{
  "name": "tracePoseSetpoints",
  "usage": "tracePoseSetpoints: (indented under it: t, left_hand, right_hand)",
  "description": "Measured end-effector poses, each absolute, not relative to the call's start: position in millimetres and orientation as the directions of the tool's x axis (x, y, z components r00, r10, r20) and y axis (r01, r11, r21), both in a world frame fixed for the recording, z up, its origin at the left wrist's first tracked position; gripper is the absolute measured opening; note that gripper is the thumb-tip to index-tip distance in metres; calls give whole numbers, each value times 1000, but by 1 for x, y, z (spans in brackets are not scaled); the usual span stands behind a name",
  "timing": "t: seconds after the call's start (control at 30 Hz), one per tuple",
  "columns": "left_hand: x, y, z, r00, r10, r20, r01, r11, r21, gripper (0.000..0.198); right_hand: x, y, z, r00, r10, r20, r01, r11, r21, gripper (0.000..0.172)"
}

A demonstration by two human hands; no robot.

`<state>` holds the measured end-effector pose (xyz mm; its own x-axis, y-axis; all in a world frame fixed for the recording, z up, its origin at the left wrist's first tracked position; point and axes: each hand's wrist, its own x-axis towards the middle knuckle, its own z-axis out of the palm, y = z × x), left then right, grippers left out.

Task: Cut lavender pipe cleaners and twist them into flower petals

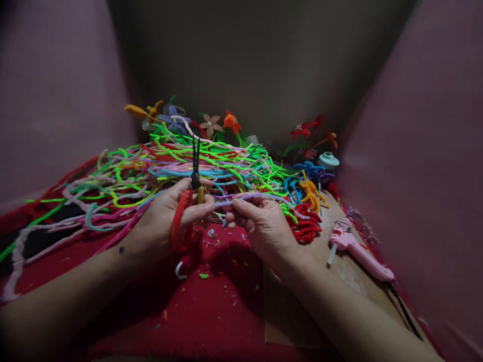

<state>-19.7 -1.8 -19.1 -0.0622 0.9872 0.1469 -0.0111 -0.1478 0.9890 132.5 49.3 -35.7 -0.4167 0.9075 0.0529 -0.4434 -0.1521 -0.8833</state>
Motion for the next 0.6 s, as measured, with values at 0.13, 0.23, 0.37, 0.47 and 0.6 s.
tracePoseSetpoints:
  t: [0.13,0.23,0.37,0.47,0.6]
  left_hand:
    - [-21,-4,-20,6,995,101,87,-101,991,23]
    - [-30,1,-25,66,984,163,353,-176,919,24]
    - [-42,6,-30,175,964,199,713,-264,650,34]
    - [-45,7,-33,242,955,172,823,-296,484,35]
    - [-45,7,-39,281,942,184,865,-332,375,30]
  right_hand:
    - [135,49,-38,-391,916,90,-420,-91,-903,7]
    - [139,51,-39,-335,930,154,-349,29,-937,7]
    - [146,59,-41,-293,932,213,-251,141,-958,8]
    - [151,64,-40,-294,932,213,-239,144,-960,10]
    - [153,69,-38,-352,923,158,-306,46,-951,10]
